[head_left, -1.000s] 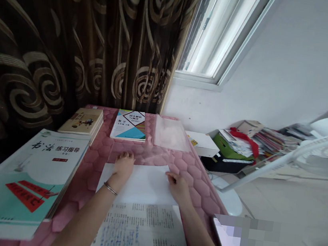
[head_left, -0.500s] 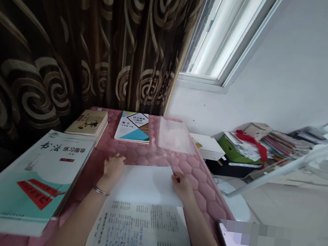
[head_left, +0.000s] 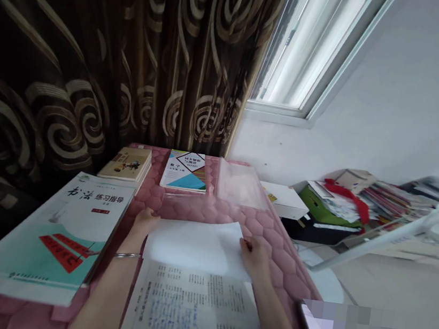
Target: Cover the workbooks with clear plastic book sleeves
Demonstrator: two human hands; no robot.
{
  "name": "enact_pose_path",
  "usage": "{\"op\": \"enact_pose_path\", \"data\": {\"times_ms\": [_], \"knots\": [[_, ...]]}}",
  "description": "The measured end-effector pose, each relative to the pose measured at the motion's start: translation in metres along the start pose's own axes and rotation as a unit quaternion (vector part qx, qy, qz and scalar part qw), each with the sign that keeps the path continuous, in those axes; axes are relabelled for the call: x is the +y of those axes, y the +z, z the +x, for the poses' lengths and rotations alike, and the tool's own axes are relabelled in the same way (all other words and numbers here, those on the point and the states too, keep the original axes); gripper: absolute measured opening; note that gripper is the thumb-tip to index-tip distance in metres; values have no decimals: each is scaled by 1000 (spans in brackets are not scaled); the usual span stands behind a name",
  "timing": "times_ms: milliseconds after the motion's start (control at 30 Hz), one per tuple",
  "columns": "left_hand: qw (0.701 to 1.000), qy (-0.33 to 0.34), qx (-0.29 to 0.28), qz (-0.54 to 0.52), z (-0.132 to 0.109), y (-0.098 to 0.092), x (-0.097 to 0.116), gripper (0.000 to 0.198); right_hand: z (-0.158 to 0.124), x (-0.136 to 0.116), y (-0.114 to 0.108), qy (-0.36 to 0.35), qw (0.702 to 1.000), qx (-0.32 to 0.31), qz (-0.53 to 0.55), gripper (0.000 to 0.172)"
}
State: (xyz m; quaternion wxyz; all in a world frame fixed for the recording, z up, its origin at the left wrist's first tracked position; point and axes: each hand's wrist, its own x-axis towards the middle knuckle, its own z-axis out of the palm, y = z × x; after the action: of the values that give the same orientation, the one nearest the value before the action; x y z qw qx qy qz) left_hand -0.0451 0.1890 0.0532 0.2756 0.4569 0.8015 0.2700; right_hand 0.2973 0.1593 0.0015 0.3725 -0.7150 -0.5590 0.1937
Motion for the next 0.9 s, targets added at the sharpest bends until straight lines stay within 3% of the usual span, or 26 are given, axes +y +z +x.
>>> {"op": "enact_pose_path", "data": {"times_ms": [100, 267, 433, 567, 767, 900], "knots": [[999, -7, -22, -42, -4, -2, -5, 20, -3, -2, -3, 1, 1000, -8, 7, 33], [996, -24, -11, -85, -13, 2, -18, 28, -14, -1, -9, 17, 1000, -8, -1, 32], [993, -28, -31, -107, -20, 3, -25, 9, -29, 5, -14, 32, 999, -31, -26, 31], [986, -29, -59, -153, -26, 2, -22, 3, -37, 5, -15, 37, 999, -9, -6, 35], [956, -33, -92, -277, -39, -2, -21, 27, -44, -2, -12, 36, 997, 51, 46, 39], [939, -51, -74, -333, -45, -4, -23, 31, -49, -9, -14, 52, 992, 72, 95, 41]]}}
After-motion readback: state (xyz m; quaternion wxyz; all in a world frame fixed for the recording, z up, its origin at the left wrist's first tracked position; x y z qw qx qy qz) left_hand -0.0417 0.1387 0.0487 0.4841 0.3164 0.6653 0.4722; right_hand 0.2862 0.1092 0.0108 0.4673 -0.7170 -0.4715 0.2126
